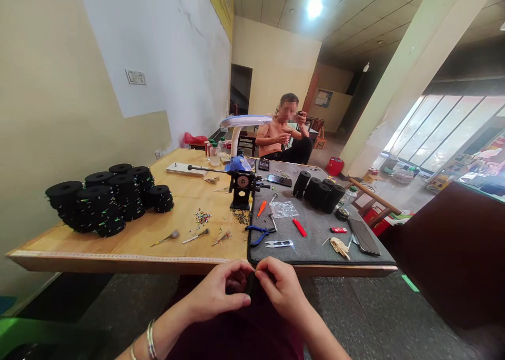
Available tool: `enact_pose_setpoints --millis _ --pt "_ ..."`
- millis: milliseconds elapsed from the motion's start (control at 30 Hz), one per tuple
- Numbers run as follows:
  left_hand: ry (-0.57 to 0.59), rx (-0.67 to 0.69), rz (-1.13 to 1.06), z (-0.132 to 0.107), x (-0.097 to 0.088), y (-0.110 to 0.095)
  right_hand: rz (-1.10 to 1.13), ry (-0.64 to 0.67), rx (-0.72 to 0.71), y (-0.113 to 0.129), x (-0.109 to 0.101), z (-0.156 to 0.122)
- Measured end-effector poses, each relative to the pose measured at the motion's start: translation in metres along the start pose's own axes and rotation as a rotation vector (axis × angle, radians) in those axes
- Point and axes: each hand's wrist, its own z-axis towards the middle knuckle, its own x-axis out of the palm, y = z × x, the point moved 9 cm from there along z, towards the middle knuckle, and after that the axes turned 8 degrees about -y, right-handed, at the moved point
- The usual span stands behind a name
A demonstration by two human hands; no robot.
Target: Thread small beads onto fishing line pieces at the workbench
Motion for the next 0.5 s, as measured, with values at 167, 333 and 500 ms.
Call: enact_pose_setpoints --millis 167,333,500 --pt "-0.005 -0.041 -0.299 -0.004 0.006 -0.003 0.325 0.110 0.285 -0.048 0.025 -0.005" --pt "-0.321 -0.025 -0.335 0.003 -0.018 0.006 0.387 0.183 0.352 -0.052 0.049 -0.028" --pt "-0.313 0.004 -0.106 0.014 -0.026 0.012 0.185 0.104 0.216 -0.020 0.030 -0.019"
